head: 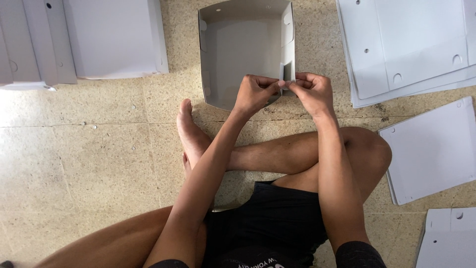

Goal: The person folds white cardboard pieces into boxes by hand, tucking the tabs into slots to secure the corners.

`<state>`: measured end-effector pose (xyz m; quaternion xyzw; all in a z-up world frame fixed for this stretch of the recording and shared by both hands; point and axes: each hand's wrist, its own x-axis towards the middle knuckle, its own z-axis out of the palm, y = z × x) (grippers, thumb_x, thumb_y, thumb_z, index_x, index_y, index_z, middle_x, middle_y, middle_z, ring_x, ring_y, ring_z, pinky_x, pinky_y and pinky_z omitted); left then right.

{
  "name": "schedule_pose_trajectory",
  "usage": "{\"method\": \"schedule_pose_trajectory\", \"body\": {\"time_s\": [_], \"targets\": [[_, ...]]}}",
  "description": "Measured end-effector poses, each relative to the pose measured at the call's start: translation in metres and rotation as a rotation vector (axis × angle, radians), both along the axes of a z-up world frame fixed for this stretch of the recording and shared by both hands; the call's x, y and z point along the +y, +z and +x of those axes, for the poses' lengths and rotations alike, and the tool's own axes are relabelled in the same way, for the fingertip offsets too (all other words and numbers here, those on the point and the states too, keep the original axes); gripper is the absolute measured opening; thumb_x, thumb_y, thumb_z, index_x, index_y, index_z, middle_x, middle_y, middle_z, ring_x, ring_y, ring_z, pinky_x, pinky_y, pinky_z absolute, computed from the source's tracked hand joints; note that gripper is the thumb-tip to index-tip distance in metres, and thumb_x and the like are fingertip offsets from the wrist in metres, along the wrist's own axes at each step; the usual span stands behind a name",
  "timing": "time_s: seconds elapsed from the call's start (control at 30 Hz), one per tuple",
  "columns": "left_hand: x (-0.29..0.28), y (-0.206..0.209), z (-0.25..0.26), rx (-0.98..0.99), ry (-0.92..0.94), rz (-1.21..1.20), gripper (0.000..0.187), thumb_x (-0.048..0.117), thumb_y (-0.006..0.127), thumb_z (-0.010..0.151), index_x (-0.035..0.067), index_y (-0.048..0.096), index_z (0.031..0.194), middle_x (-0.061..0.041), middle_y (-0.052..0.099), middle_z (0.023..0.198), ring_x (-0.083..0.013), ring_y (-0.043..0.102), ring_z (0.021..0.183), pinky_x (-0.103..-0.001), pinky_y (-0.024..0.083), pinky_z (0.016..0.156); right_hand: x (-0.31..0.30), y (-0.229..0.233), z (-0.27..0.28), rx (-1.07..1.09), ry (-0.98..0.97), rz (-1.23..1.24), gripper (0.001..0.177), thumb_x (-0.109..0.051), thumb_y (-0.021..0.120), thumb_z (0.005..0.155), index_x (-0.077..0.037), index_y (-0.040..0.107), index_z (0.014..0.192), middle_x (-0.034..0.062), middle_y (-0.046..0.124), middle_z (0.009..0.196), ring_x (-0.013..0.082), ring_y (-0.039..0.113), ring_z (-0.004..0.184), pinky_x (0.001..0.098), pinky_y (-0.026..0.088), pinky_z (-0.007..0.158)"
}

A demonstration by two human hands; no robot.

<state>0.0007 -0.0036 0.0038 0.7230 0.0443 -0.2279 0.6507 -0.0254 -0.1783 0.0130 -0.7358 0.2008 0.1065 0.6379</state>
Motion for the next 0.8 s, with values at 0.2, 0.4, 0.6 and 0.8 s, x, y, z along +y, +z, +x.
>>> {"method": "schedule_pose_trajectory", "body": {"time_s": [0.2,0.4,0.6,0.8], "targets": [[-0.001,-0.005,0.001,0.014,0.001,-0.041,0.027,0.025,0.077,0.086,0.005,0.078,0.104,-0.015,0.077,0.081,-0.0132,0.067,0.077,-0.027,0.051,0.065,0.004,0.005,0.002,0.003,-0.067,0.064,0.032,-0.018,0.083,0.082,-0.001,0.073,0.108,-0.0030,0.071,0.074,-0.0027,0.060,0.063,0.0110,0.052,0.059],[-0.005,-0.004,-0.002,0.063,0.063,-0.076,0.020,0.018,0.078,0.086,0.005,0.078,0.102,-0.013,0.078,0.078,-0.0135,0.073,0.074,-0.022,0.052,0.064,0.001,-0.003,0.000,-0.006,-0.053,0.052,0.029,-0.015,0.083,0.082,-0.004,0.074,0.107,-0.0031,0.071,0.073,-0.0014,0.061,0.060,0.0102,0.050,0.058],[-0.008,-0.003,-0.003,0.093,0.071,-0.084,0.024,0.018,0.082,0.083,0.004,0.078,0.102,-0.010,0.077,0.078,-0.0101,0.069,0.073,-0.020,0.050,0.065,0.001,-0.006,0.001,-0.023,-0.035,0.052,0.031,-0.012,0.087,0.079,-0.004,0.074,0.106,-0.0021,0.072,0.072,-0.0019,0.063,0.062,0.0101,0.051,0.060],[-0.011,-0.017,-0.003,0.102,0.097,-0.134,0.017,0.008,0.071,0.089,0.005,0.077,0.104,-0.015,0.076,0.079,-0.0156,0.074,0.073,-0.020,0.054,0.062,-0.002,-0.021,0.002,-0.074,-0.053,0.020,0.025,-0.015,0.084,0.084,-0.003,0.074,0.102,0.0014,0.073,0.080,0.0021,0.067,0.069,0.0153,0.058,0.065]]}}
